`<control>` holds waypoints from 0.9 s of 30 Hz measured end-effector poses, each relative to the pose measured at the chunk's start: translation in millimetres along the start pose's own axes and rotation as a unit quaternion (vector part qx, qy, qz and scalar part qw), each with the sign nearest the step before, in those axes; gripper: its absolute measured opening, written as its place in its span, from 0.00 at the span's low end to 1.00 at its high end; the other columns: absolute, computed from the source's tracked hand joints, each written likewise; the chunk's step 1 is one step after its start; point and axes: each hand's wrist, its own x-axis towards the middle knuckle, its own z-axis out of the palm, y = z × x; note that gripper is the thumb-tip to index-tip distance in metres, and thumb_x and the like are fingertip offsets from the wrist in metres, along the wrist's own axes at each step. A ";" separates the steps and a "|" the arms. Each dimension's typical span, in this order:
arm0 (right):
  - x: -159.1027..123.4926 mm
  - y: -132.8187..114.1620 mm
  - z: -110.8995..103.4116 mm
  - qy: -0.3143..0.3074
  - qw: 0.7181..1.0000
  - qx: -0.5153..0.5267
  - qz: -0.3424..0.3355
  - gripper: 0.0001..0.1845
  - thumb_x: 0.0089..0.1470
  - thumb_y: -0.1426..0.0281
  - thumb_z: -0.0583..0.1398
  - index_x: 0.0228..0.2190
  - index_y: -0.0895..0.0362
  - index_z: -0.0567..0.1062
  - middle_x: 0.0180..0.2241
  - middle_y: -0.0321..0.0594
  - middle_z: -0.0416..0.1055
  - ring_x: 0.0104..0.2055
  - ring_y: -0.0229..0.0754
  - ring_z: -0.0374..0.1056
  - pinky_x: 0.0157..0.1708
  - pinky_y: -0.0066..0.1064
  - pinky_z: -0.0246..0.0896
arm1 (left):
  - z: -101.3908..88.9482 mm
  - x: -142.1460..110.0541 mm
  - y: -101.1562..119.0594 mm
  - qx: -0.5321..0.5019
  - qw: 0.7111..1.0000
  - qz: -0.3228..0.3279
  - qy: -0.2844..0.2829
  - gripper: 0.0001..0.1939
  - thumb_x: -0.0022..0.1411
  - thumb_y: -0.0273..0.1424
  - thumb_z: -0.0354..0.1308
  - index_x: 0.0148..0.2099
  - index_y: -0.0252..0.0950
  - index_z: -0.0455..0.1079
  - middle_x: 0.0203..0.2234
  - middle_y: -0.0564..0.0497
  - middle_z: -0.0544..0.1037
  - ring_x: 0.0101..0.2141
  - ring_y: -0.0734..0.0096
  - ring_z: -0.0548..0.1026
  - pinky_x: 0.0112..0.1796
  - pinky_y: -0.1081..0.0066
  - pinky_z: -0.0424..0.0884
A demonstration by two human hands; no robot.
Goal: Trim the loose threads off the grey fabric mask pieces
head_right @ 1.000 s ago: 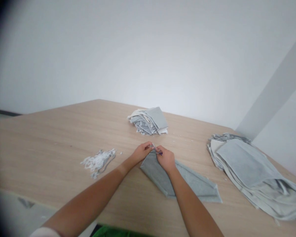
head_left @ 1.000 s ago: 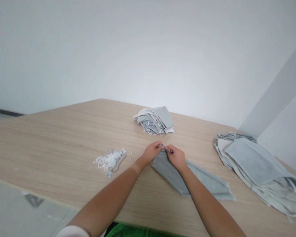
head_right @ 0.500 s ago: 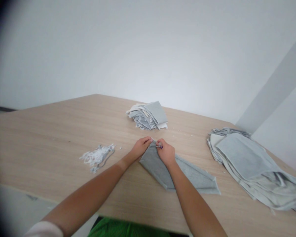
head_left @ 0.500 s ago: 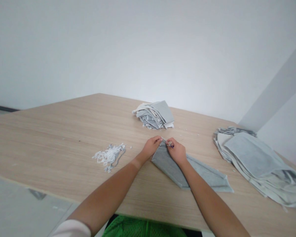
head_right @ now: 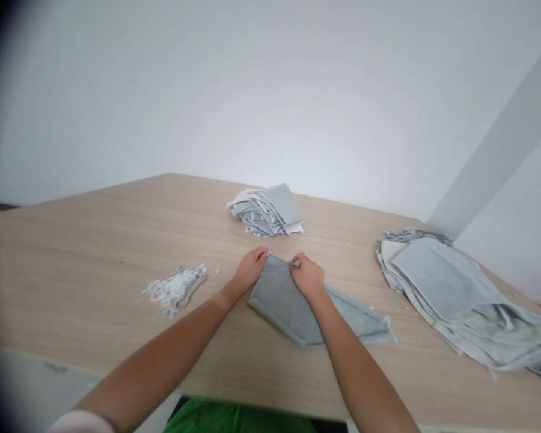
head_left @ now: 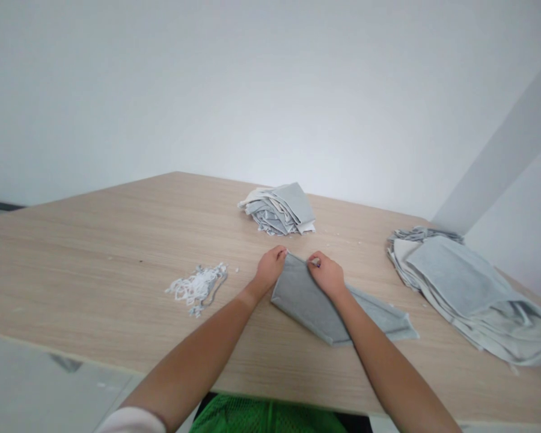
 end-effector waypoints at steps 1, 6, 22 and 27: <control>2.8 7.0 -2.9 -0.004 1.000 0.000 0.020 0.15 0.65 0.59 0.56 0.47 0.47 0.79 0.42 0.40 0.81 0.46 0.48 0.75 0.41 0.32 0.60 | -1.1 0.0 -0.6 0.009 1.000 -0.007 0.004 0.15 0.74 0.35 0.48 0.43 0.39 0.76 0.40 0.47 0.83 0.42 0.64 0.78 0.45 0.69 0.69; 17.3 66.3 -24.2 -0.018 0.995 -0.005 0.102 0.17 0.63 0.65 0.55 0.48 0.51 0.80 0.44 0.45 0.81 0.46 0.48 0.76 0.41 0.31 0.62 | -11.5 0.4 -3.5 0.103 0.993 -0.059 0.027 0.15 0.75 0.33 0.47 0.49 0.40 0.76 0.46 0.45 0.83 0.46 0.61 0.79 0.47 0.67 0.68; -18.6 199.8 -67.6 0.020 0.963 -0.177 0.201 0.20 0.63 0.67 0.56 0.52 0.55 0.79 0.50 0.56 0.76 0.53 0.53 0.73 0.50 0.37 0.64 | -32.2 -1.7 -4.3 0.299 0.947 -0.114 0.010 0.19 0.72 0.30 0.45 0.54 0.42 0.75 0.49 0.41 0.80 0.52 0.48 0.73 0.51 0.55 0.65; -33.0 189.3 -76.8 0.024 0.962 -0.182 0.203 0.21 0.61 0.67 0.57 0.54 0.55 0.78 0.52 0.55 0.74 0.54 0.55 0.72 0.50 0.39 0.63 | -32.3 -1.7 -4.5 0.299 0.948 -0.112 0.006 0.18 0.72 0.30 0.45 0.54 0.43 0.75 0.49 0.41 0.79 0.51 0.48 0.73 0.50 0.54 0.64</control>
